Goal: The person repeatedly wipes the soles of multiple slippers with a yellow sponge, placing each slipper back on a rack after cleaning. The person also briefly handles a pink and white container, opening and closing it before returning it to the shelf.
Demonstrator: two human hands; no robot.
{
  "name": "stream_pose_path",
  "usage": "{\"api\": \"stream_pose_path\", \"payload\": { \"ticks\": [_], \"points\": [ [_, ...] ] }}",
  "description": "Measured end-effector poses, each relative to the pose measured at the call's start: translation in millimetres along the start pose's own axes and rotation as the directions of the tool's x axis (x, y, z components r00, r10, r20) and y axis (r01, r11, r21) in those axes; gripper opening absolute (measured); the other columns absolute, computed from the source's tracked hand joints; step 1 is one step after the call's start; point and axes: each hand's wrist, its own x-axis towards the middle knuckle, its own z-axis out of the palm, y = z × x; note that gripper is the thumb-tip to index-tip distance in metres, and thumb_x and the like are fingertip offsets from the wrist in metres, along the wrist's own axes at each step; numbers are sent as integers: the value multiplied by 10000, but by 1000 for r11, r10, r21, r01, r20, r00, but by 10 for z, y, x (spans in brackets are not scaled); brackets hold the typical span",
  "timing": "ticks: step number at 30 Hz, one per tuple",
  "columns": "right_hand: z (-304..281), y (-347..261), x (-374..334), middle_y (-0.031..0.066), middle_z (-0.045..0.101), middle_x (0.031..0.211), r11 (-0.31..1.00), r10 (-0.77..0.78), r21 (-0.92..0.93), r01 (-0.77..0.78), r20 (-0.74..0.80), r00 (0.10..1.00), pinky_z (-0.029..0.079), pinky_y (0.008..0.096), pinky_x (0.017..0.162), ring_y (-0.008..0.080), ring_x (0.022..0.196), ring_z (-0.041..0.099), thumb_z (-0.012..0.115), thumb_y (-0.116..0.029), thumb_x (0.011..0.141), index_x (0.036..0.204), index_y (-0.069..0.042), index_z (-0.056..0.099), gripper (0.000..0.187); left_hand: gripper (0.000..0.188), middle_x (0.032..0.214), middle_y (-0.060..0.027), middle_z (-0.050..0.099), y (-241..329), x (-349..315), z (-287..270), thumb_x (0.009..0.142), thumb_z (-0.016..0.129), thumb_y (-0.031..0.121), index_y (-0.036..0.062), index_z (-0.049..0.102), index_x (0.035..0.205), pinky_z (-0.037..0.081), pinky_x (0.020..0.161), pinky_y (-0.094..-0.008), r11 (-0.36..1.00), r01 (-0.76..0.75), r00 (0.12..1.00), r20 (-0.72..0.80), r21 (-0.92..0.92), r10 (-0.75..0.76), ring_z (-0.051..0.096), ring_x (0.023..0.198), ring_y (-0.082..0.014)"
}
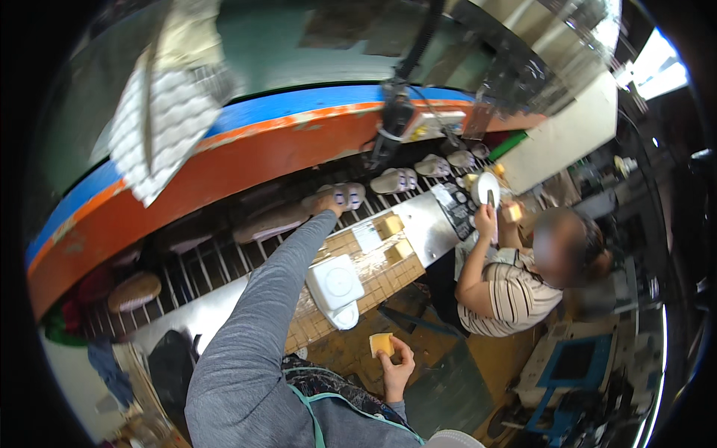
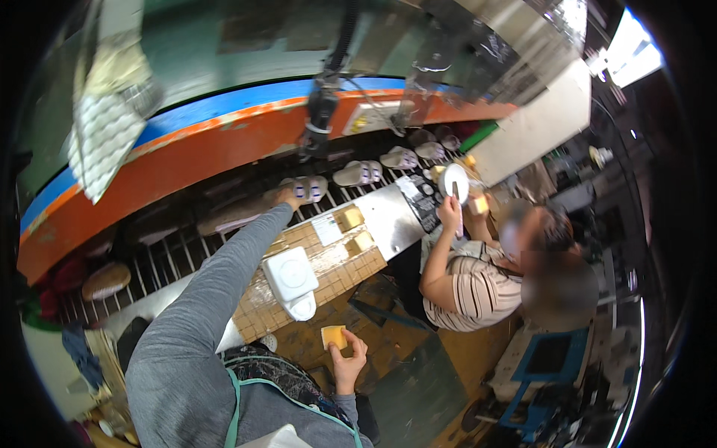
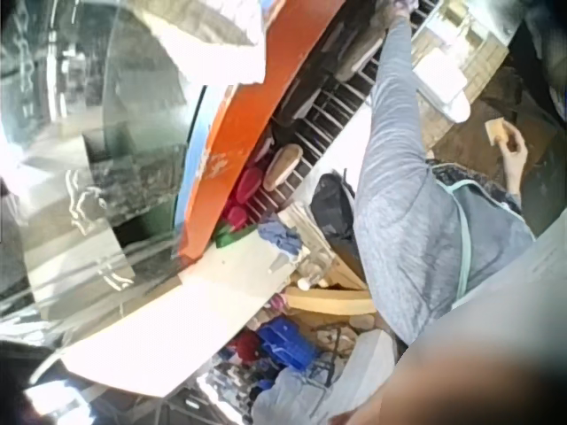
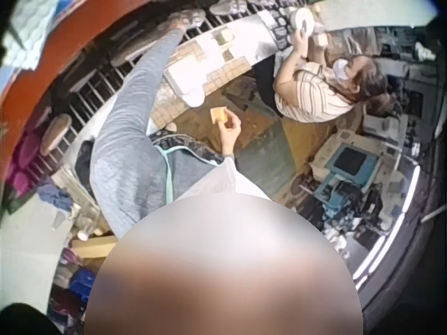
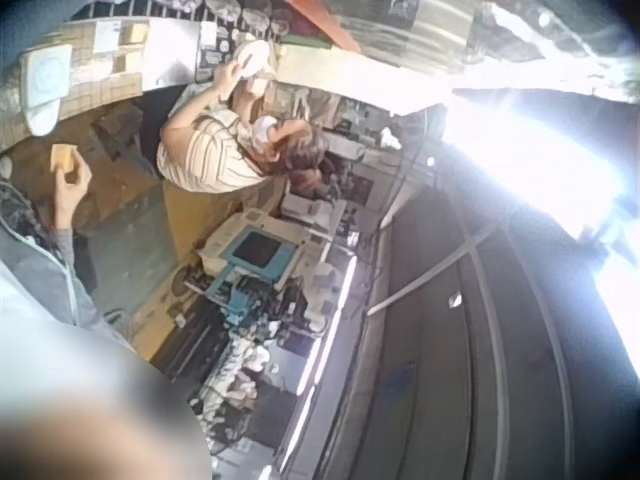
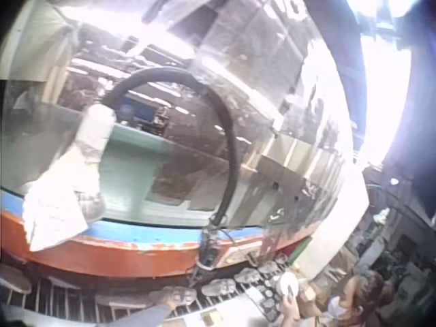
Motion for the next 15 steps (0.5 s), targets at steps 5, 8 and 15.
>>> {"api": "stream_pose_path", "payload": {
  "ticks": [5,8,15],
  "points": [
    [-50,142,-68,81,679,954,997,-1,-76,-4,-58,998,461,362,886,258,935,585,775,-110,645,1016,-61,714,379,515,1229,-136,647,-37,233,1,857,665,455,93,648,1223,452,990,-391,968,-93,991,-116,-234,68,609,1137,-307],
    [25,263,-7,79,675,979,995,-31,-95,29,-25,999,464,380,880,270,932,583,766,-128,642,1018,-74,703,386,358,991,-62,710,-45,-262,-424,845,756,292,7,691,1051,505,826,-342,386,-92,989,-40,-918,139,668,901,-209],
    [378,374,227,55,601,1021,945,-168,-265,192,111,980,366,408,919,262,1065,509,727,-195,652,1060,-145,693,412,135,762,0,629,-993,-2875,-1269,866,720,104,-19,676,834,423,604,-233,477,-599,772,-622,-643,131,524,664,-66]
  ]
}}
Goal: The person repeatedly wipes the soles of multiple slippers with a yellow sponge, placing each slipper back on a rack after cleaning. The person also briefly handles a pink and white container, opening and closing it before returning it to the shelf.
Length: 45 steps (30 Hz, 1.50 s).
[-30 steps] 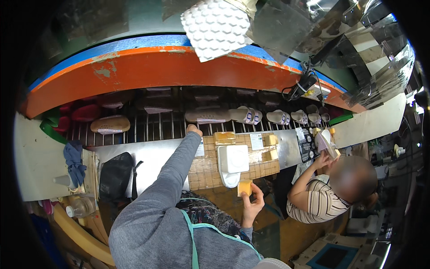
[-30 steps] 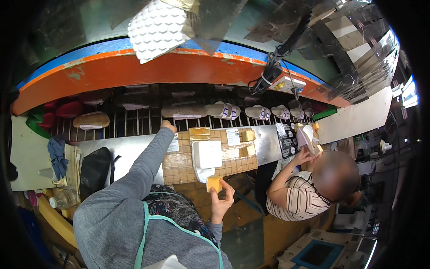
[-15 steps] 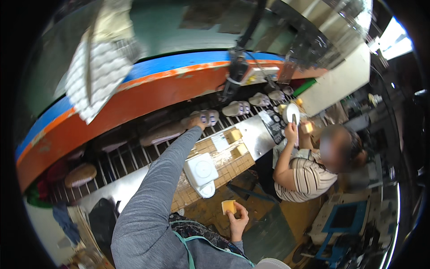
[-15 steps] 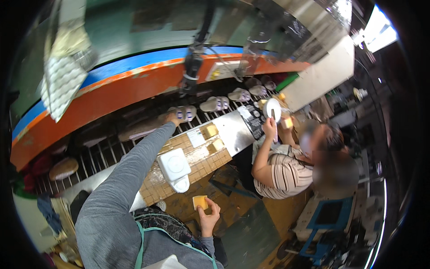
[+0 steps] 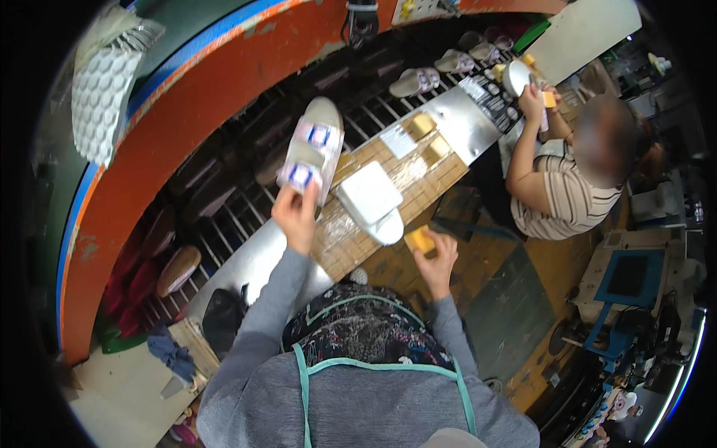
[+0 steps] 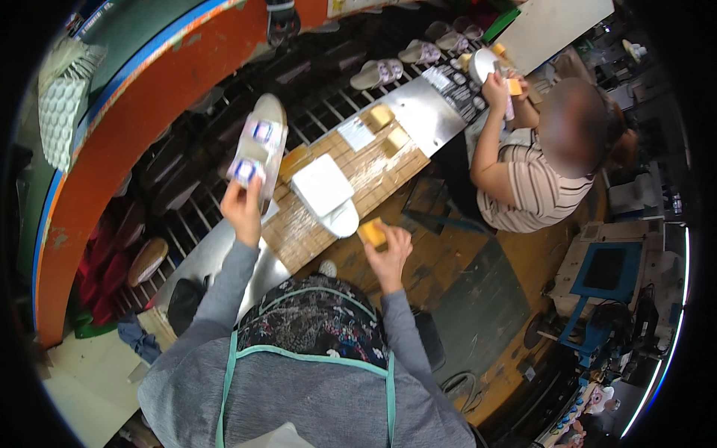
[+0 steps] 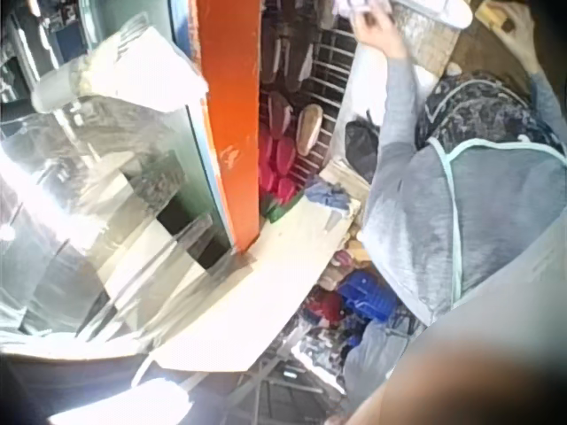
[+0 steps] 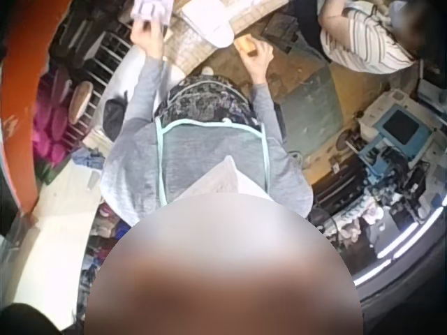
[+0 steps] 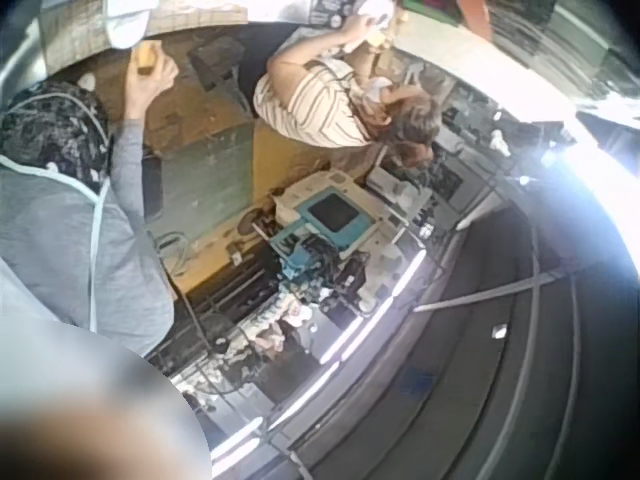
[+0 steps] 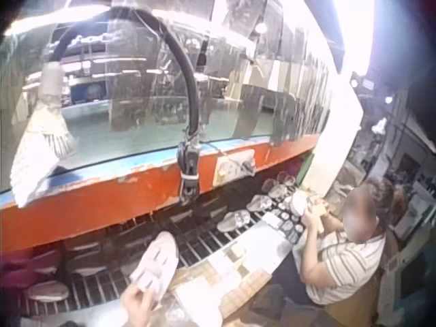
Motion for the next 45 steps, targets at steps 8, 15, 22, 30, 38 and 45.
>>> {"api": "stream_pose_path", "payload": {
  "ticks": [8,15,22,30,38,45],
  "points": [
    [348,-78,120,49,591,1009,975,-191,-85,207,165,968,329,443,912,283,1093,473,718,-196,660,1068,-159,694,411,137,765,-120,651,90,-1412,-1516,775,751,120,-5,698,779,504,683,-386,753,-162,874,447,638,-191,628,749,-306],
    [438,-34,10,57,579,984,950,-219,-182,252,184,958,321,468,918,289,1096,467,719,-216,666,1076,-181,692,412,570,1537,-281,209,-551,-1581,-1598,929,570,340,101,444,1431,158,1143,-562,521,-437,748,618,733,-242,145,1444,-439],
    [-32,-838,259,107,667,1069,472,13,749,-466,522,853,478,283,837,148,869,637,737,-72,755,1135,-26,670,389,670,1340,-145,561,45,-820,-1181,1013,312,566,50,432,1424,470,1000,-375,428,757,649,484,-494,-587,576,1186,-262],
    [-547,-2112,166,11,653,1107,692,-658,258,674,-158,736,312,424,1012,287,1136,504,746,-98,641,1084,-192,709,454,683,1393,-131,508,1225,-920,-784,1013,273,574,65,379,1455,452,1029,-407,284,703,710,622,-652,-329,545,1226,-269],
    [-538,-2228,-172,5,678,1009,465,-772,689,556,8,636,352,412,984,292,1101,539,728,-113,585,1016,-186,746,437,652,1391,-128,507,1398,-1083,-1128,1030,254,540,62,361,1460,412,1056,-407,489,605,796,457,-629,-396,526,1244,-260],
    [-349,-2365,30,51,630,1082,455,-689,604,654,-227,689,389,442,993,315,1132,511,719,-52,589,1071,-161,723,494,607,1382,-142,501,1442,-1191,-1150,1044,272,486,44,357,1451,429,1035,-410,566,559,829,412,-606,-378,539,1220,-256]
  ]
}}
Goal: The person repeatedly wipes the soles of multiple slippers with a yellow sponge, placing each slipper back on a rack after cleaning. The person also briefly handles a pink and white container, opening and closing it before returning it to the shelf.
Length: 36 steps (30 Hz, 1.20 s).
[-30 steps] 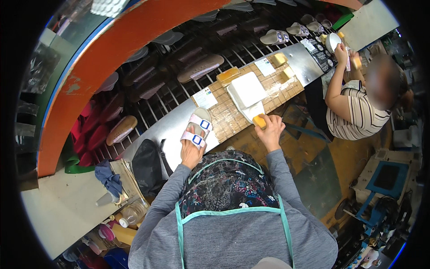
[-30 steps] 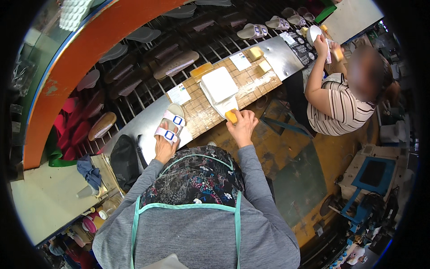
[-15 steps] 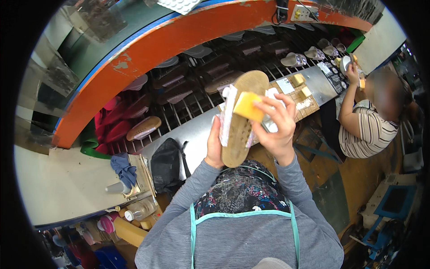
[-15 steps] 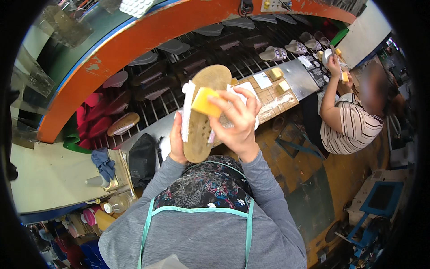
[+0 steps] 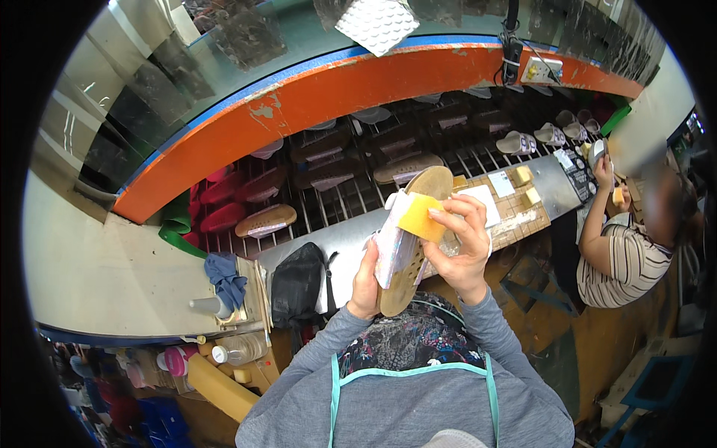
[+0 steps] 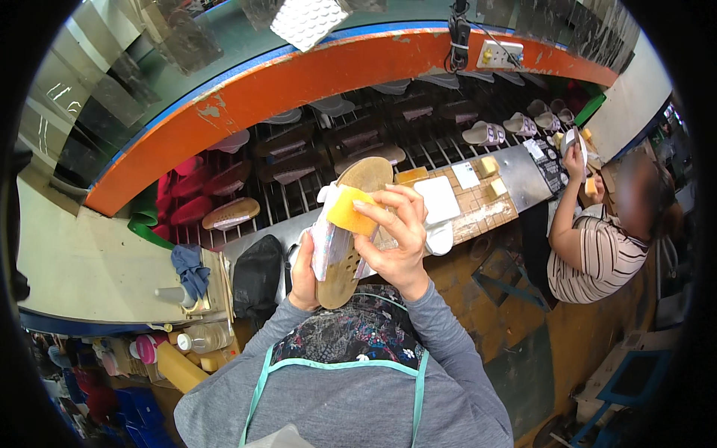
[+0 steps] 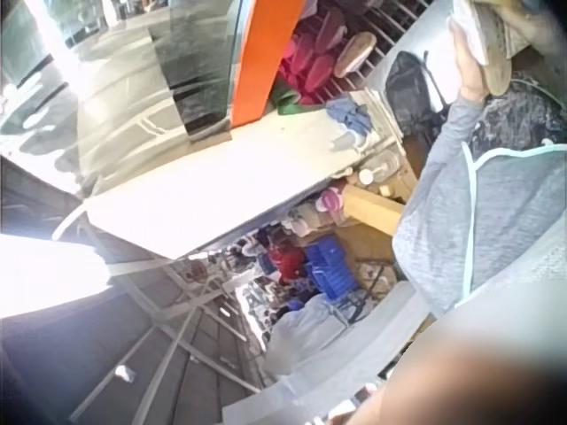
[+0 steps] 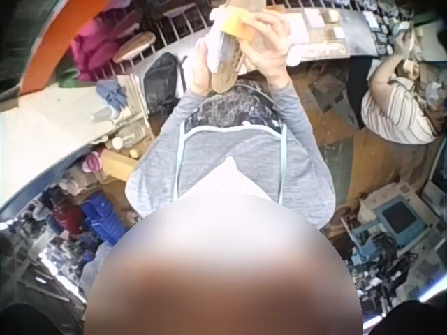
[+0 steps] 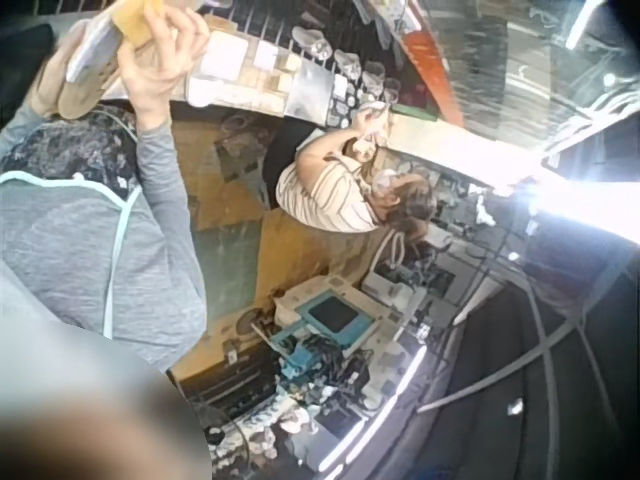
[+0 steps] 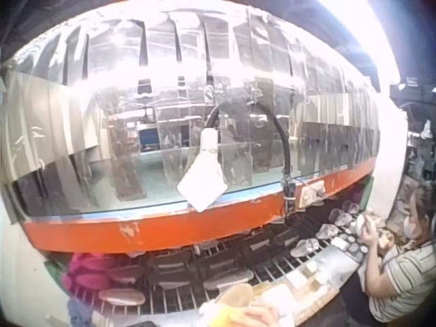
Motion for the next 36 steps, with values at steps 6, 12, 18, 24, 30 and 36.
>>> {"api": "stream_pose_path", "payload": {
  "ticks": [6,12,18,24,30,36],
  "points": [
    [-55,51,28,53,643,1073,1000,-7,13,7,0,1000,381,440,996,315,1132,516,714,-73,601,1060,-151,724,466,599,1369,-161,506,15,7,-26,1047,283,473,28,369,1439,449,1013,-404,999,32,998,56,-15,-31,555,1199,-259],
    [-184,106,41,41,666,1038,999,20,-29,-18,75,997,374,422,989,307,1127,526,700,-91,609,1044,-154,734,441,601,1357,-146,525,-6,74,36,1044,278,480,33,383,1432,442,1018,-405,995,54,998,18,78,-55,558,1199,-262],
    [-324,81,9,50,676,1017,998,12,-65,-1,171,985,382,433,991,316,1143,526,679,-53,594,1015,-134,739,433,553,1315,-139,551,-26,229,142,1055,292,434,25,406,1409,478,982,-376,995,98,995,1,23,-98,589,1151,-232],
    [-417,22,-74,49,681,1015,997,32,-78,-17,199,980,383,426,992,308,1151,530,670,-42,573,999,-136,751,444,558,1275,-125,576,-14,458,305,1051,298,460,35,434,1385,501,957,-357,992,124,990,71,-39,-121,604,1123,-215],
    [-483,-9,-164,-10,673,1015,996,59,-79,-46,166,984,324,398,1009,263,1134,537,689,-89,590,1021,-199,758,450,636,1328,-173,549,-1,714,526,1037,278,503,10,397,1420,484,997,-382,995,103,985,137,-15,-100,594,1163,-262],
    [-532,-29,-292,5,681,1011,994,103,-54,-97,116,988,352,389,989,271,1104,553,718,-103,588,1022,-171,749,441,635,1291,-175,564,-65,904,591,1024,288,524,31,420,1402,496,967,-414,1000,1,989,151,10,-3,607,1112,-292]
  ]
}}
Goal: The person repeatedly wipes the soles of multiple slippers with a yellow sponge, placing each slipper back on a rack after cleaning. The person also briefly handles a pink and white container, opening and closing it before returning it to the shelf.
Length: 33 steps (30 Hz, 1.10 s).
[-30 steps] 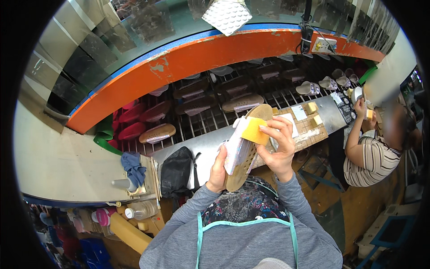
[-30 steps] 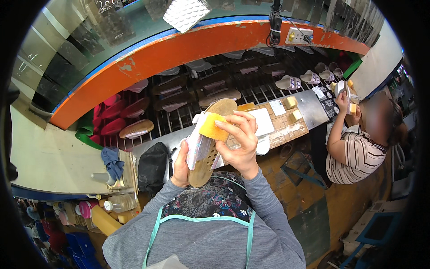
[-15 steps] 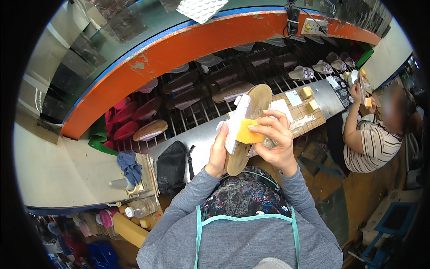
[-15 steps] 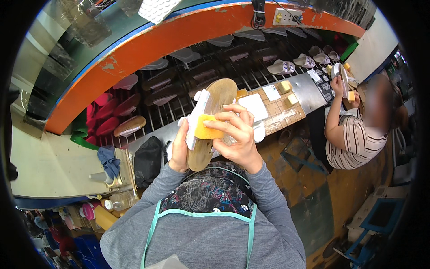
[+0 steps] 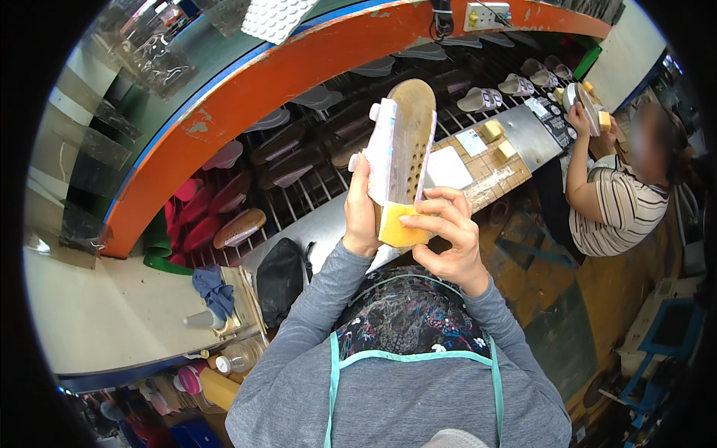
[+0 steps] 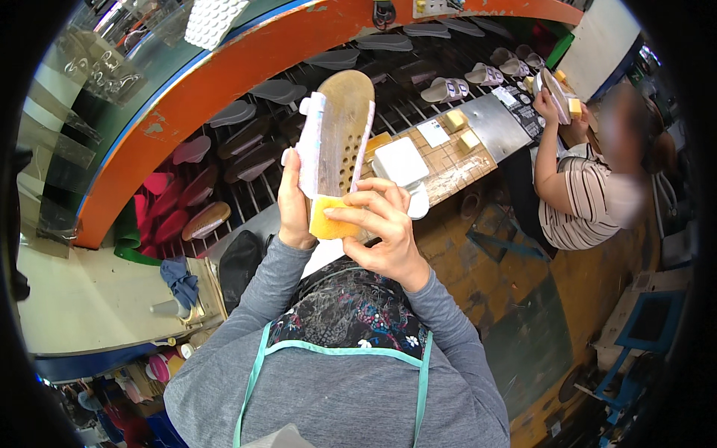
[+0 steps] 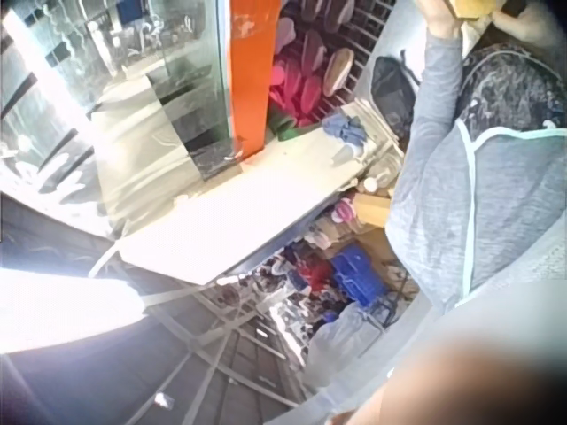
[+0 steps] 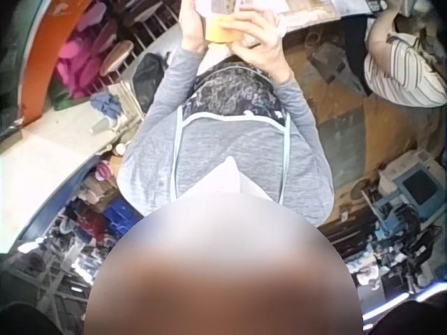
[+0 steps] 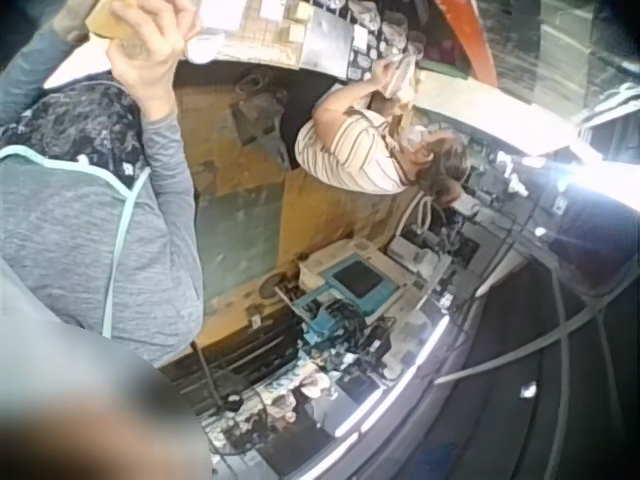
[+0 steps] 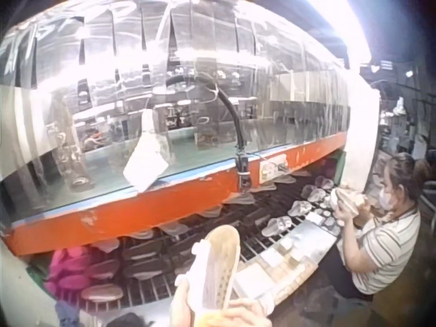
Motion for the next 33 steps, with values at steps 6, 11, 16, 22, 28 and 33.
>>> {"api": "stream_pose_path", "payload": {
  "ticks": [6,11,16,22,28,33],
  "points": [
    [53,-69,-177,141,651,1060,969,189,182,-166,-114,975,418,372,961,282,1101,559,796,-150,627,1073,-20,687,477,539,1232,-132,577,-260,78,-51,1033,354,438,21,419,1368,508,905,-379,936,-347,934,-64,56,350,610,1073,-238],
    [111,-60,-181,97,658,1033,860,290,485,-162,-203,935,398,388,986,275,1119,542,807,-184,644,1081,-48,695,472,624,1321,-133,530,-270,-9,-96,1016,339,513,39,374,1421,448,1003,-402,929,-360,928,71,-90,366,559,1167,-253],
    [146,30,12,74,640,1046,988,131,-39,-148,-281,951,402,420,967,290,1089,533,794,-171,639,1103,-74,698,484,634,1361,-118,528,-266,-75,-116,1017,322,531,56,387,1433,413,1046,-405,949,-309,950,-62,-65,305,534,1217,-254],
    [392,-272,-142,-12,638,928,996,-65,-55,65,-5,998,325,390,937,236,1061,537,769,-144,573,997,-199,756,428,629,1243,-114,621,113,-163,-470,993,364,570,66,504,1342,499,942,-409,920,-369,917,-216,-135,336,625,1075,-257],
    [553,-156,-50,13,610,881,994,101,-36,-107,-146,984,351,398,920,251,1029,528,797,-137,596,988,-136,725,398,549,1314,-82,580,284,-408,-659,1022,367,499,87,491,1363,434,1027,-385,882,-422,905,-152,-211,397,572,1172,-232],
    [581,-158,4,28,611,907,982,159,-72,-173,-165,973,355,402,928,252,1042,528,812,-136,602,987,-124,715,397,542,1273,-80,611,401,-510,-807,1020,377,496,80,517,1339,465,994,-376,882,-416,903,-210,-221,374,604,1125,-228]
  ]
}}
